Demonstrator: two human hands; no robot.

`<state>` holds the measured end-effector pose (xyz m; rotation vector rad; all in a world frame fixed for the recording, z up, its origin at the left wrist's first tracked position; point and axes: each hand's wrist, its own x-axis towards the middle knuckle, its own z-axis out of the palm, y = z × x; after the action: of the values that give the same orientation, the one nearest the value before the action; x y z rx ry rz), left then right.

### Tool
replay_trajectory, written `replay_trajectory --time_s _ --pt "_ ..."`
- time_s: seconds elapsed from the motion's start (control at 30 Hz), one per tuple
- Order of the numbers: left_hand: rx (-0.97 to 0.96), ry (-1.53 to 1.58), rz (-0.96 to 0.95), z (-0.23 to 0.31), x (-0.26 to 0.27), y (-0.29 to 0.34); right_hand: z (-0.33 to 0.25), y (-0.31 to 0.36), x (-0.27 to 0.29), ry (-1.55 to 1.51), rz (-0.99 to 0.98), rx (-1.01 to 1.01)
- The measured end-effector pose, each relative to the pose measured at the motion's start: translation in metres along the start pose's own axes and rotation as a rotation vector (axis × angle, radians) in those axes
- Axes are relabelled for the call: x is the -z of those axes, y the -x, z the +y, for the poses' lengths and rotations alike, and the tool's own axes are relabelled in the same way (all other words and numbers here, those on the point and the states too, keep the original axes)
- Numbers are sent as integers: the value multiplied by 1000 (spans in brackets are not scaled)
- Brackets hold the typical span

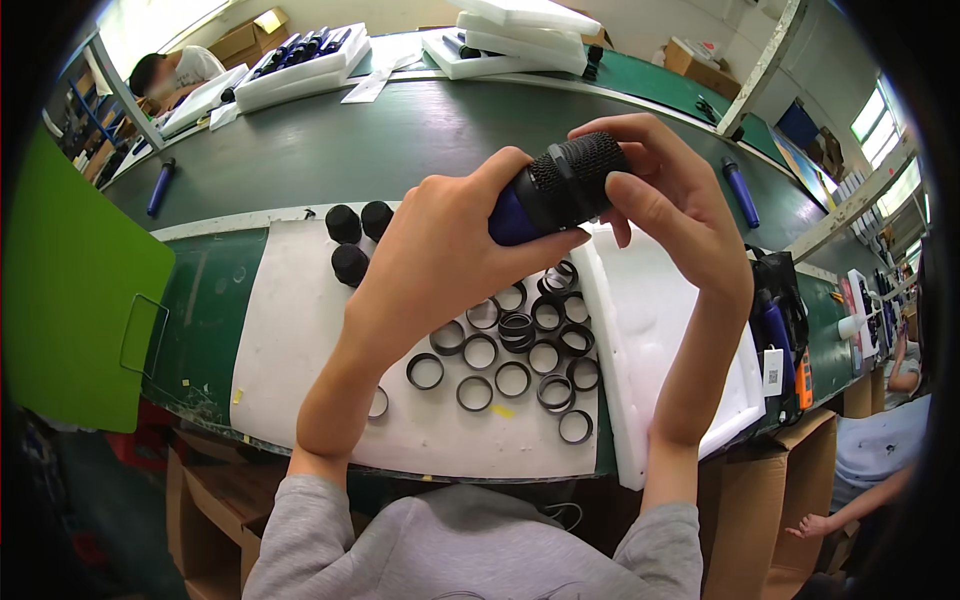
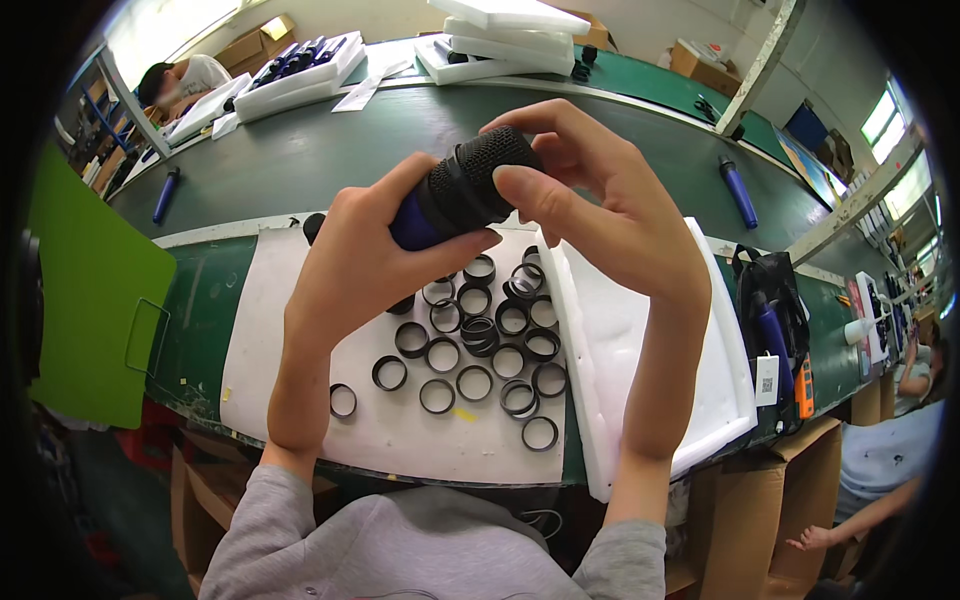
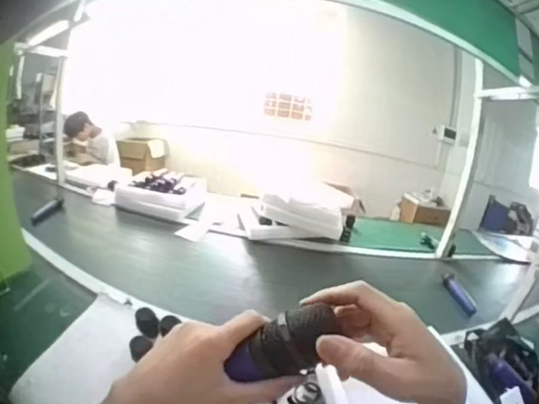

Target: The person assembles a blue cylindrical device by screwing a black mesh head onto the body. They handle the components by hand, tightening the head and occasionally unscrewing it to adjust the fit. The person repeats this process with multiple units, placing the finished items on the table.

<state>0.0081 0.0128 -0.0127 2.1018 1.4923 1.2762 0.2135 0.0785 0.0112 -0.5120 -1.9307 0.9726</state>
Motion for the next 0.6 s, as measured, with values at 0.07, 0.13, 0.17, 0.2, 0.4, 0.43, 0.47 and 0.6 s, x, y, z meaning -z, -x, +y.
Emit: replay_trajectory --time_s 0.07,0.13,0.17,0.2,0.4,0.43,0.47,0.6 --pt "12 -30 -2 0 0 0 0 0 6 46 -54 -49" --pt "17 -97 13 -1 -1 0 -1 -3 10 139 -93 -146" --pt "5 -106 20 -2 -2 0 -1 -4 8 184 -68 -159" --pt "-7 -114 28 -4 -2 0 -1 -5 4 228 -44 -173" --pt "-13 -49 7 -2 1 0 4 -2 -1 12 -24 19" --pt "-19 -41 7 -1 1 0 1 -2 -1 -34 -41 15" --pt "-5 -48 2 -1 1 1 0 -3 3 -3 -71 -37" --pt "-1 -112 7 -2 0 1 -1 -6 11 189 -107 -203"
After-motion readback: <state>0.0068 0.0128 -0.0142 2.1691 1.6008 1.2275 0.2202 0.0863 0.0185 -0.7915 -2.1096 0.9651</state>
